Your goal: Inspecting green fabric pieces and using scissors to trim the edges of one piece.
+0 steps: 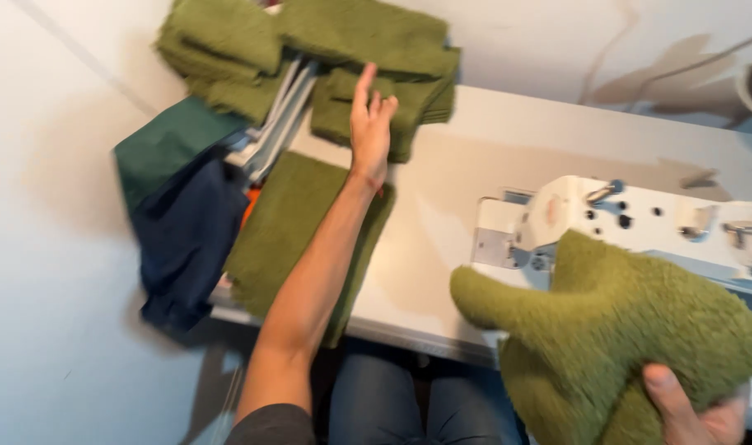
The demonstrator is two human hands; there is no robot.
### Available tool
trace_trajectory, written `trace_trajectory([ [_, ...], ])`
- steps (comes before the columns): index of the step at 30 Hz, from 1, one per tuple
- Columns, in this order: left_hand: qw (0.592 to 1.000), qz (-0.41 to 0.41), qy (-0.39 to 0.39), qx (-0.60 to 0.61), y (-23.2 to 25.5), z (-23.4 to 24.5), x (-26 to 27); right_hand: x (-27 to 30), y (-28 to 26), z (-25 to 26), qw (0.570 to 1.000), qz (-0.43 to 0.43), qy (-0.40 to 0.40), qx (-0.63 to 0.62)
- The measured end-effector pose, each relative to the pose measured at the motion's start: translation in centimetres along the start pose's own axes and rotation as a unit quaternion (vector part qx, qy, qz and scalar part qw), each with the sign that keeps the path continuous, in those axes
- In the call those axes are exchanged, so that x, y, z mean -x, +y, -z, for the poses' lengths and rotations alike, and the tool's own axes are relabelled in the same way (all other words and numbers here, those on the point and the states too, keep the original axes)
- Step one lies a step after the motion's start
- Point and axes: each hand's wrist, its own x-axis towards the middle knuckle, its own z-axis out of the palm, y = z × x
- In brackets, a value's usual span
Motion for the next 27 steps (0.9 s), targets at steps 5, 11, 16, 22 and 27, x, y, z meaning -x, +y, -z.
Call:
trace_trajectory([
  [5,0.961,0.017,-0.136,-0.239,16.5,8.3,8.7,0.2,-0.2,-5.1,0.997,-0.008,-0.072,-0.036],
  [11,0.727,-0.072,-0.126,-0.671,22.6,18.8,16.5,1.3,0.5,-7.7,0.985,-0.022,-0.137,-0.104],
  [16,0.684,-0.049,-0.085,-0.723,21.4,20.6,18.2,2.8,-1.4,-9.2,0.984,-0.004,-0.137,-0.115],
  [22,0.739,-0.053,-0.006,-0.672,22.1,17.0,17.3,4.4,-3.1,-8.5,0.984,0.002,-0.107,-0.142],
  [27,0.788,-0.056,-0.029,-0.613,21.8,9.1,19.9,4.2,-2.3,-5.8,0.993,0.022,-0.073,-0.089],
])
